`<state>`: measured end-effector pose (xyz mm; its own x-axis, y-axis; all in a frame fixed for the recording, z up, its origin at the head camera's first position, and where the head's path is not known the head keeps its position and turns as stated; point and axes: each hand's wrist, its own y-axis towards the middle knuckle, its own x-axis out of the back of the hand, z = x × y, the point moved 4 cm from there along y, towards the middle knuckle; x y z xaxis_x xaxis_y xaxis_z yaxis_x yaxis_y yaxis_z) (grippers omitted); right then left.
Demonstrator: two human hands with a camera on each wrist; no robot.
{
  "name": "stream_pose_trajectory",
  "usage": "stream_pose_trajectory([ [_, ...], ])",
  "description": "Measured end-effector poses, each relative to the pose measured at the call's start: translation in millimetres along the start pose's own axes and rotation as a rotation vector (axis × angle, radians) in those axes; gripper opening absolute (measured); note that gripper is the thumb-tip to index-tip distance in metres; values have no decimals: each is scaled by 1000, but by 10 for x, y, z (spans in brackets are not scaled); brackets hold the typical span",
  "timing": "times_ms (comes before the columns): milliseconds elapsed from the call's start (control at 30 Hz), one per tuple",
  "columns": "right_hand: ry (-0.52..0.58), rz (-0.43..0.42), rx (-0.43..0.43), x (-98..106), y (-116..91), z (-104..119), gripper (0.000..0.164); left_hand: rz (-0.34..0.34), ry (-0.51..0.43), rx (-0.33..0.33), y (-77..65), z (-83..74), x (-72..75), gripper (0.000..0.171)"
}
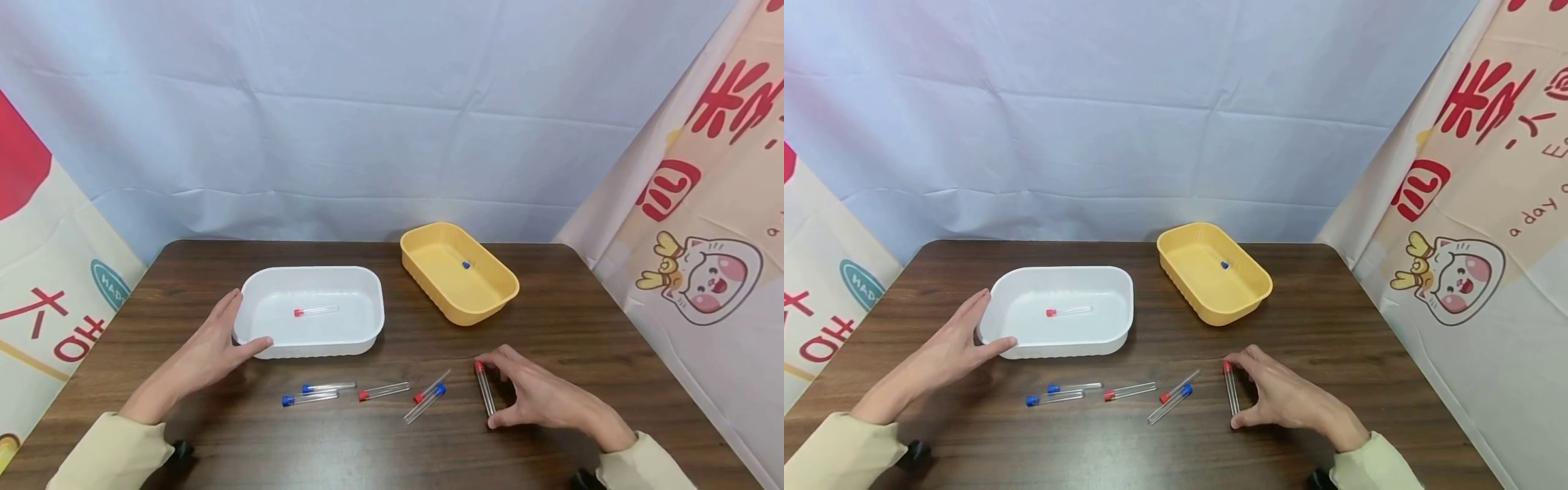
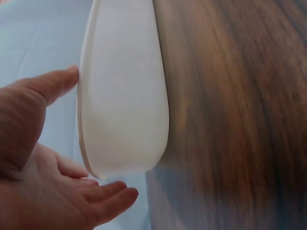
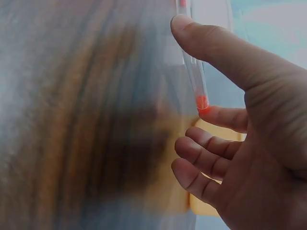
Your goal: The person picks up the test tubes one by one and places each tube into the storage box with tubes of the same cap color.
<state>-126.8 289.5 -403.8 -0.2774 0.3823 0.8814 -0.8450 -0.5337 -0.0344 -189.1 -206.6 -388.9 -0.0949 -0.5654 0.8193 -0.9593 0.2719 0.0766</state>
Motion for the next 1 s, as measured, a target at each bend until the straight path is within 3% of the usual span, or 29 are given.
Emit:
stream_pose_trajectory([
  [300,-8,-35,24,121,6,94,86,41,-34,17,25,34,9,114],
  [1000,-35,-54,104,520,260,475,91,37,-24,31,95,41,-20,115],
])
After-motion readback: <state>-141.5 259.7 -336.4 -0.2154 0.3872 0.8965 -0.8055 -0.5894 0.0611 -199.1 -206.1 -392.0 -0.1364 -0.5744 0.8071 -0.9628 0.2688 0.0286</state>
